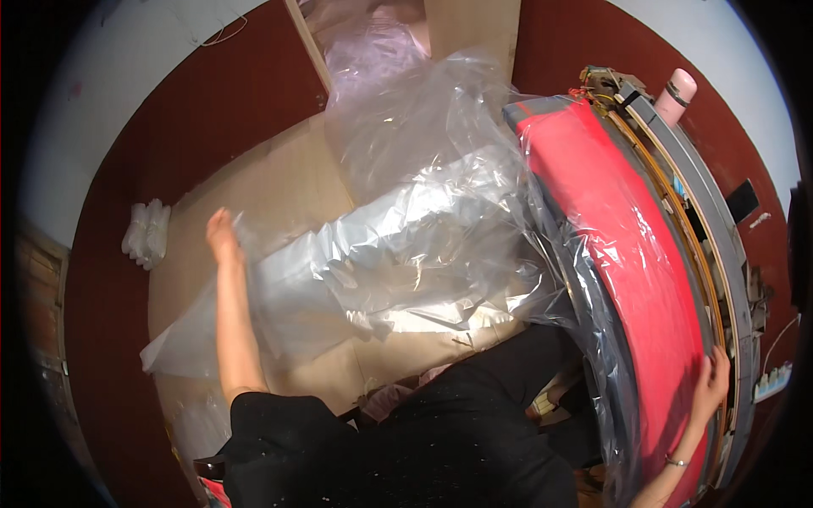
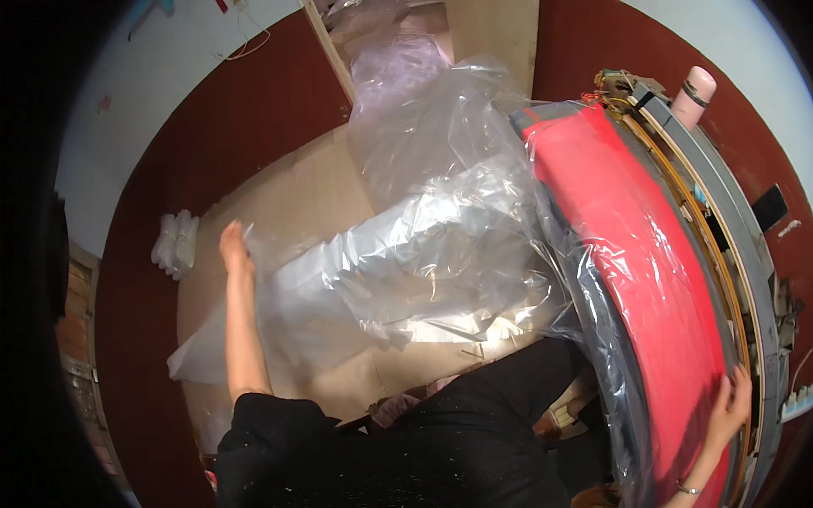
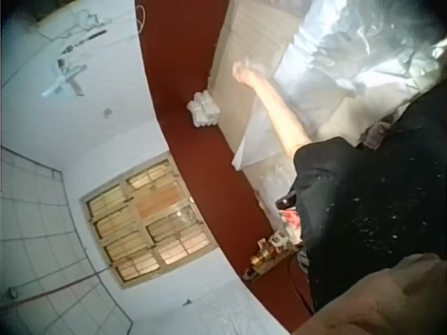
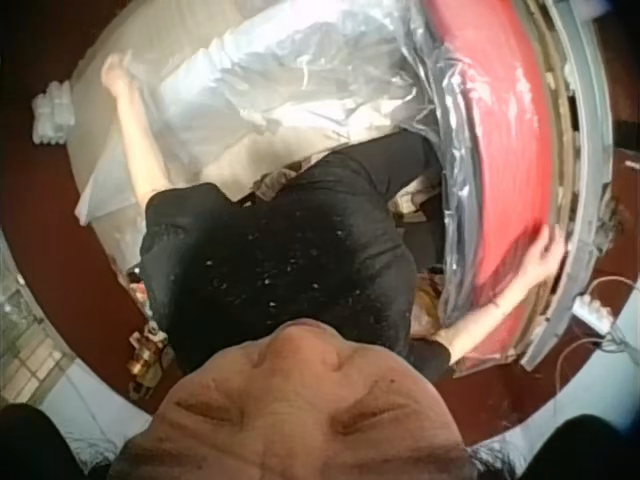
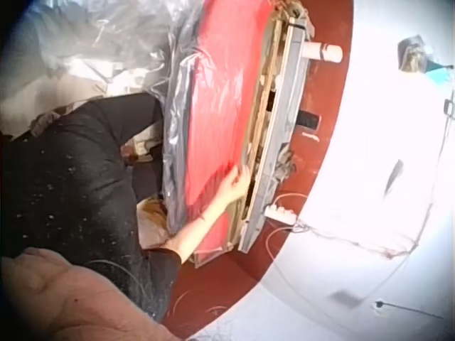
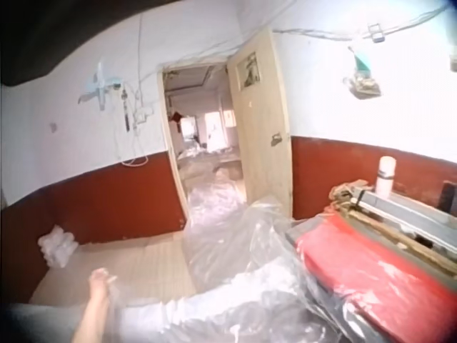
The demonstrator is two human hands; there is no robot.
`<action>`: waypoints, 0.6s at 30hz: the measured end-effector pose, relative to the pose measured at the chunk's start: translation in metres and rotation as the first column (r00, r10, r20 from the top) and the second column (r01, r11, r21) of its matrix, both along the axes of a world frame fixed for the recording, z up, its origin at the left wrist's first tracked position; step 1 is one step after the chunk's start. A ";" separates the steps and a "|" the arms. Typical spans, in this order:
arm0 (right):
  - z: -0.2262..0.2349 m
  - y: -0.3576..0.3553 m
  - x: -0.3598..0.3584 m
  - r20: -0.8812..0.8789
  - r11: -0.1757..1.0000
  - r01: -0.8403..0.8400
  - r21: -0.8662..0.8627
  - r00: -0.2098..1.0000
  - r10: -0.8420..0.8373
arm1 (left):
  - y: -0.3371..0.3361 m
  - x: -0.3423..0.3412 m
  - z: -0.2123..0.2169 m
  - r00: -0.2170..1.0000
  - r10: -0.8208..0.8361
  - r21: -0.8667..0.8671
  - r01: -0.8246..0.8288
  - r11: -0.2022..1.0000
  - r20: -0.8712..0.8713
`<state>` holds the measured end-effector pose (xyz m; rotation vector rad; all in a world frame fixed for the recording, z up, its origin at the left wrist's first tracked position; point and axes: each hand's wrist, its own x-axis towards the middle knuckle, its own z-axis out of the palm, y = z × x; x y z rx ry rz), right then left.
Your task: The person spreads and seals plastic sheeting on a heat-sealing machine by hand, then picks up a smartphone while holding the plastic in place.
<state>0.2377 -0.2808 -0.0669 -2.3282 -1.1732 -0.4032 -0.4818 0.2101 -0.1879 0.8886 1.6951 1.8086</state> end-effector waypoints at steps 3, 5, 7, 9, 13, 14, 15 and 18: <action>0.002 0.067 -0.052 -0.192 0.966 -0.258 0.005 0.948 0.254 | -0.063 0.176 0.127 0.731 -0.682 0.037 0.682 0.731 0.016; -0.002 0.116 -0.087 -0.431 0.894 -0.424 0.149 0.785 0.444 | -0.096 0.252 0.158 0.415 -0.910 0.022 0.909 0.415 0.016; 0.018 0.157 -0.132 -0.569 0.783 -0.573 0.243 0.569 0.593 | -0.132 0.311 0.182 0.140 -0.990 -0.062 0.988 0.140 0.001; 0.034 0.176 -0.161 -0.599 0.603 -0.643 0.472 0.267 0.755 | -0.163 0.358 0.206 -0.238 -0.886 -0.141 0.970 -0.197 -0.398; 0.020 0.166 -0.177 -0.640 0.552 -0.448 0.703 -0.060 0.766 | -0.203 0.444 0.245 -0.117 -0.302 -0.047 0.972 -0.229 -0.946; 0.019 0.154 -0.178 -0.666 0.564 -0.490 0.665 -0.048 0.744 | -0.190 0.459 0.252 0.063 0.034 0.053 0.971 -0.232 -0.997; 0.003 0.141 -0.172 -0.690 0.521 -0.616 0.591 -0.051 0.722 | -0.181 0.468 0.261 0.190 0.168 0.159 0.970 -0.183 -0.967; -0.030 0.079 -0.150 -0.640 0.560 -0.622 0.547 0.120 0.759 | -0.167 0.493 0.308 0.491 0.097 0.492 0.871 -0.013 -0.866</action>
